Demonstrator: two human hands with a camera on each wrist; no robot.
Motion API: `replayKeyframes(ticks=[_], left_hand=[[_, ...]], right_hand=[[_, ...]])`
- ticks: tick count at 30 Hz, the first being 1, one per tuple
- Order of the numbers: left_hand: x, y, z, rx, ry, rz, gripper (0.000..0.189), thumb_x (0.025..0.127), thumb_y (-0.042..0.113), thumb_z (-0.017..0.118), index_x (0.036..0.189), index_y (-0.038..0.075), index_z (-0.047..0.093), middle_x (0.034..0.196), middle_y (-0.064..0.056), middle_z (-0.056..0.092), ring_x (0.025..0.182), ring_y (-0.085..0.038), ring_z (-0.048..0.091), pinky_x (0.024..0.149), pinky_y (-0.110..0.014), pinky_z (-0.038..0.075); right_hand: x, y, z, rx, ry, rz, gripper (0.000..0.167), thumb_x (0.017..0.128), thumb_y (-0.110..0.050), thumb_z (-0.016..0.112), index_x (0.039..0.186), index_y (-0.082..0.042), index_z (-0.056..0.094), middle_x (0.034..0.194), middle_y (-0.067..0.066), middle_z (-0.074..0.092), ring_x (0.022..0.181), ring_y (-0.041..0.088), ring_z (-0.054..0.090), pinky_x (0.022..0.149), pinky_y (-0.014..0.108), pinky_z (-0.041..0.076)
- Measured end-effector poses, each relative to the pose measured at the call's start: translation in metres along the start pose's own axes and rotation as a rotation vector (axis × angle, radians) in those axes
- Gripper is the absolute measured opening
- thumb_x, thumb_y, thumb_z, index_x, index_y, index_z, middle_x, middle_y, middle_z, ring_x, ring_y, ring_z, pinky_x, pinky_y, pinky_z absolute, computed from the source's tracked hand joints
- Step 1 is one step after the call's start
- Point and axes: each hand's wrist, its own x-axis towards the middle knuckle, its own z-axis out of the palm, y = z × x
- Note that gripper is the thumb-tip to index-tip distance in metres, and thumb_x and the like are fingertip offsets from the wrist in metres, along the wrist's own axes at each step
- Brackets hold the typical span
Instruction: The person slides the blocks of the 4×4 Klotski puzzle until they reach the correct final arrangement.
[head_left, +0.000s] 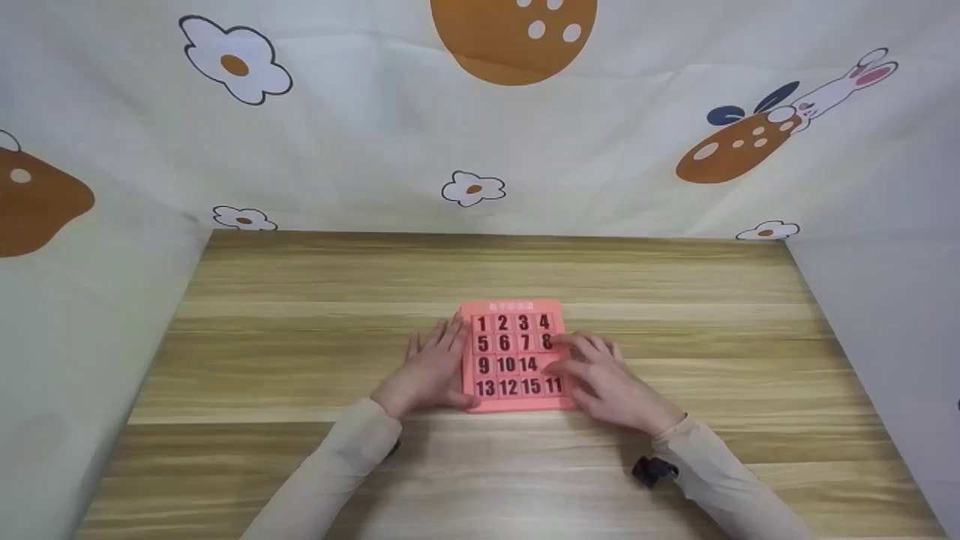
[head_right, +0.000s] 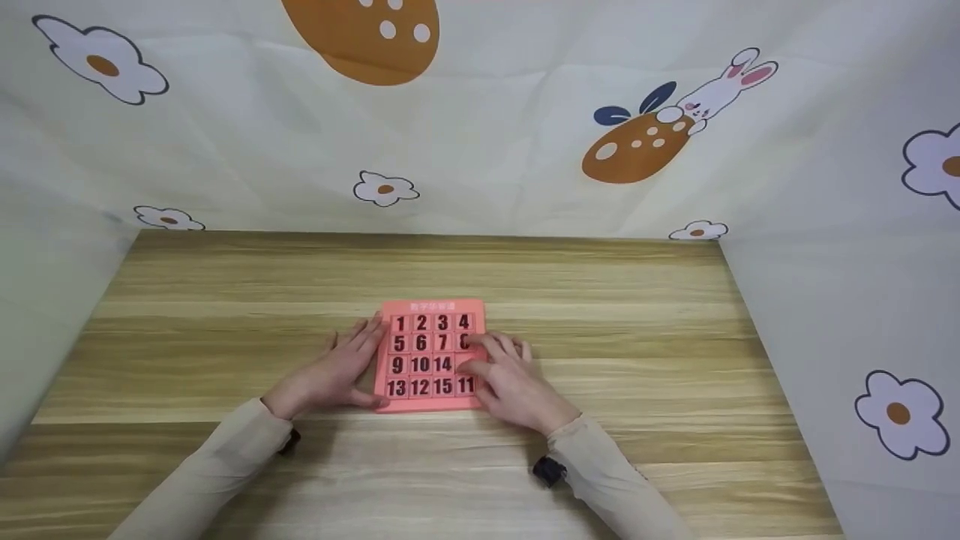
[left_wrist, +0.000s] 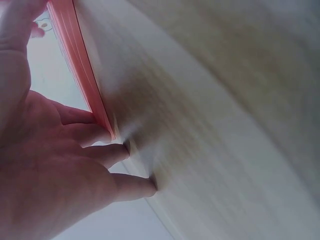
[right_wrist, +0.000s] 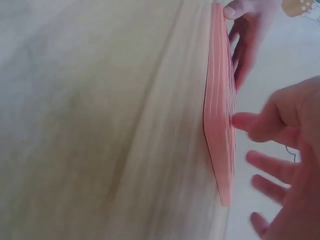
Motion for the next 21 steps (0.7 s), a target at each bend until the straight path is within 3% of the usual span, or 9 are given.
replayKeyframes(ticks=[4,10,17,21], left_hand=[[0.001,0.001,0.000,-0.002,-0.005,-0.011,0.119,0.073,0.048,0.081,0.154,0.002,0.006,0.160,-0.013,-0.003,0.145,-0.036,0.000,0.110,-0.064,-0.004],[0.002,0.001,0.000,0.006,-0.006,-0.016,0.120,0.072,0.048,0.081,0.154,0.002,0.006,0.160,-0.013,-0.004,0.145,-0.036,-0.001,0.110,-0.063,-0.003],[0.001,0.002,0.000,0.002,-0.011,-0.014,0.120,0.072,0.048,0.080,0.154,0.002,0.005,0.160,-0.012,-0.006,0.145,-0.036,-0.001,0.110,-0.064,-0.002],[0.001,0.001,0.001,-0.003,-0.008,-0.011,0.120,0.073,0.048,0.080,0.154,0.002,0.005,0.160,-0.014,-0.005,0.145,-0.037,-0.001,0.110,-0.064,-0.002]], right_hand=[[-0.005,0.003,-0.004,0.049,0.000,-0.011,0.025,0.074,-0.006,0.068,0.094,-0.019,0.076,0.140,0.011,0.047,0.129,0.036,0.034,0.101,0.058,0.019],[-0.004,0.002,-0.006,-0.043,0.011,0.059,0.033,0.076,-0.005,0.066,0.105,-0.017,0.074,0.144,0.014,0.044,0.130,0.042,0.033,0.101,0.062,0.020],[0.000,-0.005,0.003,-0.027,-0.055,-0.075,0.041,0.077,-0.007,0.067,0.117,-0.017,0.070,0.147,0.014,0.039,0.131,0.042,0.032,0.100,0.066,0.021],[-0.001,-0.009,0.002,-0.041,-0.027,-0.031,0.033,0.077,-0.006,0.067,0.107,-0.017,0.073,0.144,0.012,0.043,0.130,0.042,0.033,0.100,0.067,0.022]])
